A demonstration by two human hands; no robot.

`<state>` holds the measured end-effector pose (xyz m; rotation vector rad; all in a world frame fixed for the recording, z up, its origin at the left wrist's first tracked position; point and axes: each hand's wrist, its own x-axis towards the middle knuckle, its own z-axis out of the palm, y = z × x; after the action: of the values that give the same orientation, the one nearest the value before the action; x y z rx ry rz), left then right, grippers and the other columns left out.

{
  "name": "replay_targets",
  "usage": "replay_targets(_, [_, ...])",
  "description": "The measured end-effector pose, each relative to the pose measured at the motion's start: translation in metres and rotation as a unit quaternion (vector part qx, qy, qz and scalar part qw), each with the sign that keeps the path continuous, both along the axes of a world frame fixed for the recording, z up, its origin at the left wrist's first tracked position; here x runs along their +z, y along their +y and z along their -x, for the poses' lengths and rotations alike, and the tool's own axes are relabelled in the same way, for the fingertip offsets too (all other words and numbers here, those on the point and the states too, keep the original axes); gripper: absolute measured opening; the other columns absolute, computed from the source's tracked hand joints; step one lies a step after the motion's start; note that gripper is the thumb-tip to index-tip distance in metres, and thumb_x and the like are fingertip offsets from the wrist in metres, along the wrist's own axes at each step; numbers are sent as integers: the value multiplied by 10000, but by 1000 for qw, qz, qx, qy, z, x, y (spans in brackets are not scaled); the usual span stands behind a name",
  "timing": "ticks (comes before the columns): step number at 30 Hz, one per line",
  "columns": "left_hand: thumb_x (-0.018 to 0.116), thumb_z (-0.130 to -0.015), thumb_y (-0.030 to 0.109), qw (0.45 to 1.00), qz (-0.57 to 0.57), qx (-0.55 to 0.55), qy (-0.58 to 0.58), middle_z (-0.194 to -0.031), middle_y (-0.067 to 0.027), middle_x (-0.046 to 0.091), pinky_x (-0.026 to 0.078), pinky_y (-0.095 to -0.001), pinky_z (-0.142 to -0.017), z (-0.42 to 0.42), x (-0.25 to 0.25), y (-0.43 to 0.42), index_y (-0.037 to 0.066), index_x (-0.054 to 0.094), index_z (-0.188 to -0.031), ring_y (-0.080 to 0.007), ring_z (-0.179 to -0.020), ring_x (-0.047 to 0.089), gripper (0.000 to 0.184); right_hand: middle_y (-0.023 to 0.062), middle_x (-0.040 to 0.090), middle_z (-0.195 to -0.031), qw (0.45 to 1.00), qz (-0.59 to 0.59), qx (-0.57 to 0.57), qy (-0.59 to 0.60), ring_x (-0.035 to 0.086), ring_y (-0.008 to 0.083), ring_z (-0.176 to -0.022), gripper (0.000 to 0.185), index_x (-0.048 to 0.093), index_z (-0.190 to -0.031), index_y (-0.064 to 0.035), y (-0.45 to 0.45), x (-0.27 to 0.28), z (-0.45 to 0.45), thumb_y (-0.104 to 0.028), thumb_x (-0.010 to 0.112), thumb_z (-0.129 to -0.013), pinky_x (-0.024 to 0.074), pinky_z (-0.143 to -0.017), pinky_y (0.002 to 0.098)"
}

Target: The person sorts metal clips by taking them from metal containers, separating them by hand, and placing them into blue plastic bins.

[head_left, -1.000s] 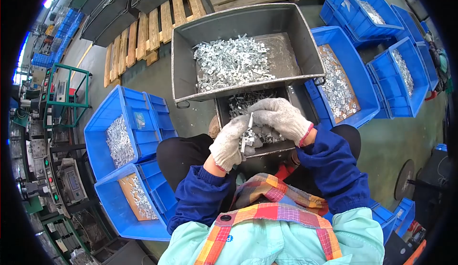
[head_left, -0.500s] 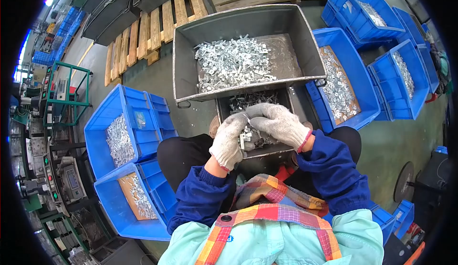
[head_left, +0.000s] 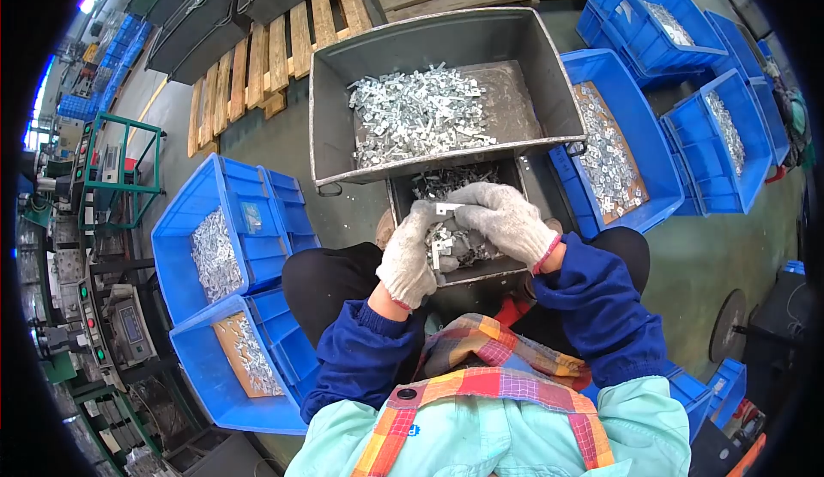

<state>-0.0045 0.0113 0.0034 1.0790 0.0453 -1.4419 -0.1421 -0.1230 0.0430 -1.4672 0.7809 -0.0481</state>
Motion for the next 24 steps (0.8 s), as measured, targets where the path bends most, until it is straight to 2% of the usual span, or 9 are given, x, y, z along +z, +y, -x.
replay_targets(4, [499, -1059, 422, 1000, 0, 11, 19, -942, -123, 727, 581, -279, -509, 0, -6, 1, 26, 620, -1137, -196, -670, 715, 421, 151, 736, -1064, 995, 86, 30, -31, 691, 244, -998, 351, 703, -1178, 11, -3, -1, 1, -237, 602, -950, 525, -894, 345])
replay_targets(7, [494, -1061, 408, 1000, 4, 4, 16, -943, -125, 727, 594, -296, -523, -2, -6, 2, 28, 623, -1127, -202, -683, 720, 406, 162, 730, -1085, 993, 108, 34, -44, 690, 258, -1015, 357, 706, -1176, 8, -2, -12, 1, -241, 608, -940, 522, -907, 355])
replay_targets(10, [548, -1038, 419, 999, -22, 19, 19, -856, -63, 682, 447, -237, -404, 2, 1, -1, 76, 624, -1095, -154, -594, 643, 356, 176, 723, -1108, 991, 121, 39, -34, 687, 286, -1040, 367, 704, -1182, 2, -2, -15, 1, -254, 609, -937, 519, -920, 369])
replay_targets(13, [573, -1029, 388, 999, -21, 27, 29, -867, -69, 691, 451, -235, -416, 1, 2, -2, 68, 624, -1115, -152, -592, 639, 336, 168, 722, -1072, 986, 158, 31, -49, 689, 265, -990, 379, 709, -1183, -5, -3, -23, 1, -267, 618, -926, 527, -871, 352])
replay_targets(16, [634, -998, 334, 1000, 6, 12, 11, -900, -102, 713, 548, -264, -488, 1, 11, -2, 25, 636, -1120, -163, -627, 676, 332, 176, 716, -1093, 991, 131, 31, -13, 684, 272, -1001, 379, 706, -1185, 1, -4, -16, 1, -265, 613, -931, 525, -874, 355])
replay_targets(20, [689, -963, 256, 997, 69, -29, 19, -891, -102, 712, 544, -266, -492, -1, -4, 2, 30, 638, -1136, -162, -639, 680, 290, 171, 719, -1081, 984, 171, 47, -27, 690, 243, -962, 370, 695, -1195, 16, -5, -15, 1, -235, 611, -936, 533, -838, 339])
replay_targets(22, [689, -963, 259, 998, 55, -22, 17, -910, -98, 710, 527, -258, -483, -2, -18, 3, 41, 634, -1156, -167, -652, 685, 296, 167, 728, -1065, 986, 152, 54, -41, 694, 284, -994, 361, 709, -1163, 2, -4, -8, -1, -256, 616, -929, 531, -885, 359])
replay_targets(24, [694, -961, 260, 997, 58, -16, 47, -920, -79, 697, 499, -243, -458, -7, -9, 5, 64, 632, -1160, -153, -635, 663, 287, 134, 727, -1006, 998, 67, 6, -9, 680, 203, -824, 352, 709, -1174, 4, 2, 6, -5, -223, 644, -913, 538, -751, 315])
